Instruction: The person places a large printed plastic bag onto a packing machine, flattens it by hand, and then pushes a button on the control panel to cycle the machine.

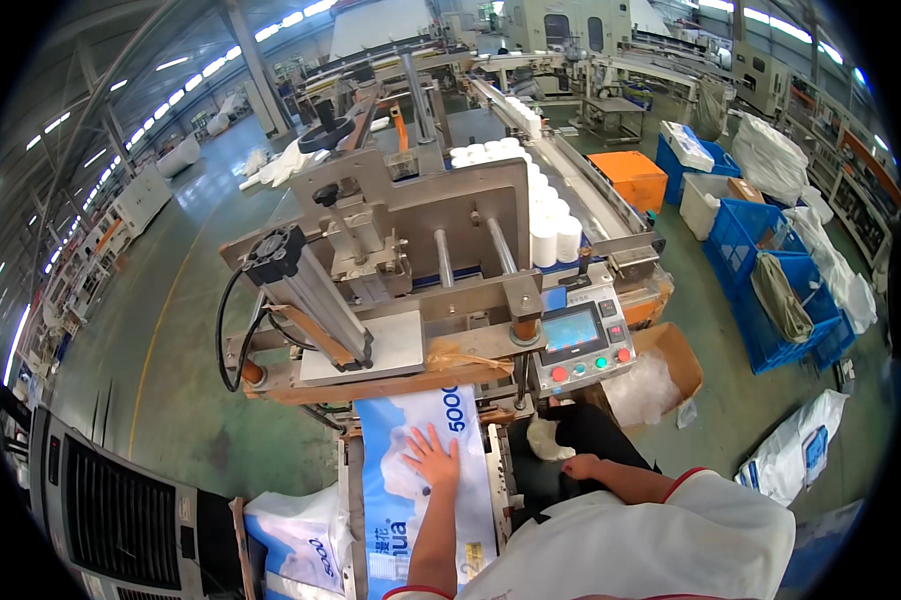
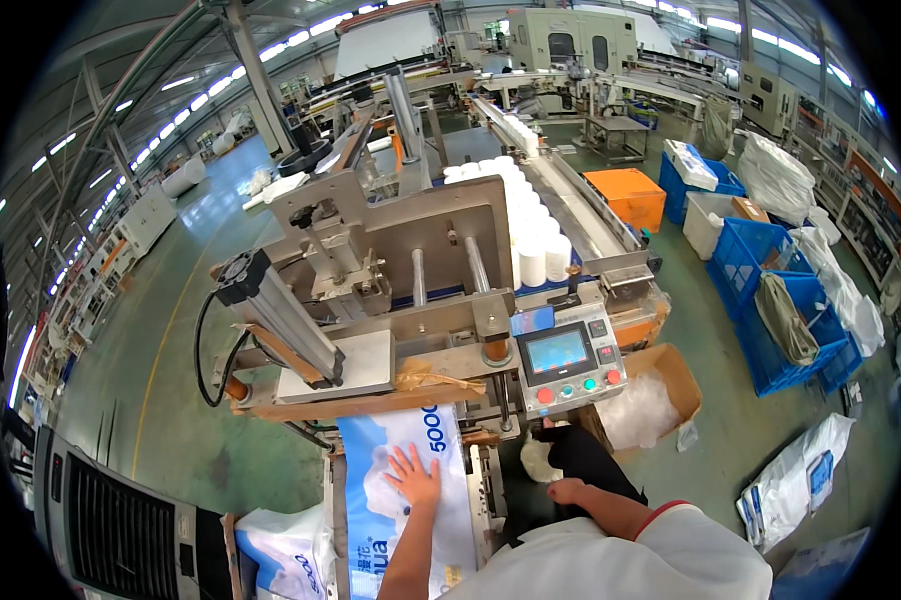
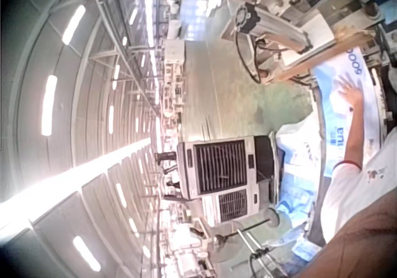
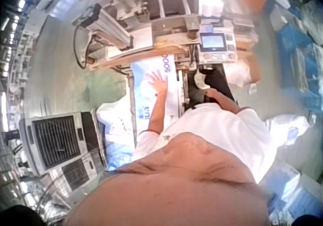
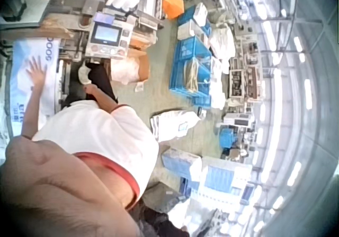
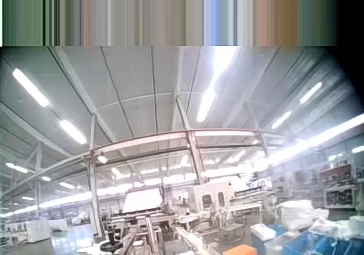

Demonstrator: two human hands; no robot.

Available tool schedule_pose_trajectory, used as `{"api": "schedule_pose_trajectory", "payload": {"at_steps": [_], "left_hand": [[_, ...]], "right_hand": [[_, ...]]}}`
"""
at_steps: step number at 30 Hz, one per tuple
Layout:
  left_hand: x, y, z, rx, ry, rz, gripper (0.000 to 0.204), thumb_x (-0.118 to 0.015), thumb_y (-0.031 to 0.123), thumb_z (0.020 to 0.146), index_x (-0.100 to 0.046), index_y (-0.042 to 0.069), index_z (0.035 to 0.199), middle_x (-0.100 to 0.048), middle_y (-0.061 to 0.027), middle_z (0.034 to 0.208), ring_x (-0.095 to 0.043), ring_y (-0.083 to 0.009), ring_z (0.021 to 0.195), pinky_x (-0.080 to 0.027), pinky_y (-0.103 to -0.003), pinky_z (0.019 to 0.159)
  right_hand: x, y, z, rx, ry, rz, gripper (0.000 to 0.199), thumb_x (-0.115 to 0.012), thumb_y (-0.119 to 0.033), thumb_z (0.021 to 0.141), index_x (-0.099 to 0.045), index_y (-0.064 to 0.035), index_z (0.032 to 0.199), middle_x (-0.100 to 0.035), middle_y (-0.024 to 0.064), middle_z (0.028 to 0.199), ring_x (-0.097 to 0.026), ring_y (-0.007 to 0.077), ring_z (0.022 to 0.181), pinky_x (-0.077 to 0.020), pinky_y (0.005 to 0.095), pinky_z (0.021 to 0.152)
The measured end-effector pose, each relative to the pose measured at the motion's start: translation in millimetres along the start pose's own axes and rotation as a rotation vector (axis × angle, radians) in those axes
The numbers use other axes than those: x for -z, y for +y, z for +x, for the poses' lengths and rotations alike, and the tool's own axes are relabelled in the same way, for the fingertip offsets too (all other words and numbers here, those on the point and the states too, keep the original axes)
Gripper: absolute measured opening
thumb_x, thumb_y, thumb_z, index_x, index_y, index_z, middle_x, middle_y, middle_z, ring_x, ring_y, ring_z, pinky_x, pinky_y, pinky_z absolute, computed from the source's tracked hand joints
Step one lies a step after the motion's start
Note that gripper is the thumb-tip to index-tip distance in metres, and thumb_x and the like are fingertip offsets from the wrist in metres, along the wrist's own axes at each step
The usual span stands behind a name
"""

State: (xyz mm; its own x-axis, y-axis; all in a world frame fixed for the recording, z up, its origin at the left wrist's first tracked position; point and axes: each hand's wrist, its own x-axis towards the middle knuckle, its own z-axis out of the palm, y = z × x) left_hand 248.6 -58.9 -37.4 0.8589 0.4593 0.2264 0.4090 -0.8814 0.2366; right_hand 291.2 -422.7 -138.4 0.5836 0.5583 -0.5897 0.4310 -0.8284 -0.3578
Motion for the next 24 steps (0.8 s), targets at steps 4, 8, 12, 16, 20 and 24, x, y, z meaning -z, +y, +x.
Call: {"api": "schedule_pose_trajectory", "payload": {"at_steps": [4, 8, 12, 16, 20, 24], "left_hand": [[5.3, 8.8, 2.9, -0.003, -0.04, -0.033, 0.073, -0.047, 0.053, 0.086, -0.027, 0.016, 0.146, -0.013, -0.019, 0.154, -0.01, -0.0408, 0.141, -0.003, -0.065, 0.107], [7.7, 5.3, 1.5, 0.006, -0.051, -0.016, 0.073, -0.047, 0.052, 0.087, -0.026, 0.016, 0.147, -0.012, -0.018, 0.154, -0.009, -0.04, 0.141, -0.003, -0.064, 0.107], [4.9, 3.8, 1.7, 0.001, -0.046, 0.017, 0.074, -0.047, 0.051, 0.087, -0.023, 0.015, 0.147, -0.011, -0.0174, 0.154, -0.008, -0.0397, 0.141, -0.002, -0.064, 0.107], [4.5, 5.8, 2.2, -0.005, -0.064, 0.026, 0.074, -0.046, 0.052, 0.088, -0.022, 0.015, 0.148, -0.01, -0.0174, 0.155, -0.007, -0.0394, 0.141, -0.002, -0.064, 0.108], [7.2, 7.1, 2.6, 0.006, -0.091, 0.022, 0.074, -0.045, 0.052, 0.088, -0.021, 0.016, 0.148, -0.009, -0.0173, 0.155, -0.007, -0.0392, 0.142, -0.002, -0.063, 0.108], [6.4, 9.4, 2.4, 0.01, -0.101, 0.01, 0.074, -0.045, 0.052, 0.088, -0.02, 0.017, 0.148, -0.008, -0.0173, 0.155, -0.006, -0.0391, 0.142, -0.002, -0.063, 0.108]], "right_hand": [[-3.3, 3.3, 2.5, -0.028, -0.04, -0.012, 0.029, -0.048, -0.031, 0.084, -0.067, -0.0192, 0.103, -0.067, 0.0087, 0.102, -0.063, 0.0287, 0.096, -0.0505, 0.0416, 0.082], [-4.4, -0.8, 6.0, -0.006, 0.059, 0.053, 0.022, -0.051, -0.025, 0.079, -0.068, -0.0176, 0.091, -0.068, 0.0079, 0.093, -0.064, 0.0289, 0.088, -0.0504, 0.0441, 0.073], [4.4, -7.8, 4.5, -0.054, 0.016, 0.078, 0.028, -0.053, -0.032, 0.085, -0.066, -0.0214, 0.107, -0.067, 0.0051, 0.105, -0.063, 0.0259, 0.098, -0.0498, 0.0403, 0.083], [11.5, -11.2, -3.1, -0.065, 0.009, 0.118, 0.029, -0.053, -0.031, 0.085, -0.066, -0.0218, 0.11, -0.066, 0.005, 0.107, -0.062, 0.0252, 0.1, -0.0494, 0.0396, 0.084], [13.1, -13.3, -5.2, -0.059, 0.015, 0.133, 0.03, -0.053, -0.031, 0.085, -0.066, -0.0216, 0.11, -0.066, 0.0051, 0.109, -0.062, 0.0253, 0.101, -0.049, 0.0394, 0.085], [6.6, -8.1, -2.9, -0.054, 0.019, 0.135, 0.03, -0.053, -0.031, 0.085, -0.065, -0.0216, 0.111, -0.066, 0.0052, 0.109, -0.062, 0.026, 0.1, -0.0489, 0.0396, 0.085]]}}
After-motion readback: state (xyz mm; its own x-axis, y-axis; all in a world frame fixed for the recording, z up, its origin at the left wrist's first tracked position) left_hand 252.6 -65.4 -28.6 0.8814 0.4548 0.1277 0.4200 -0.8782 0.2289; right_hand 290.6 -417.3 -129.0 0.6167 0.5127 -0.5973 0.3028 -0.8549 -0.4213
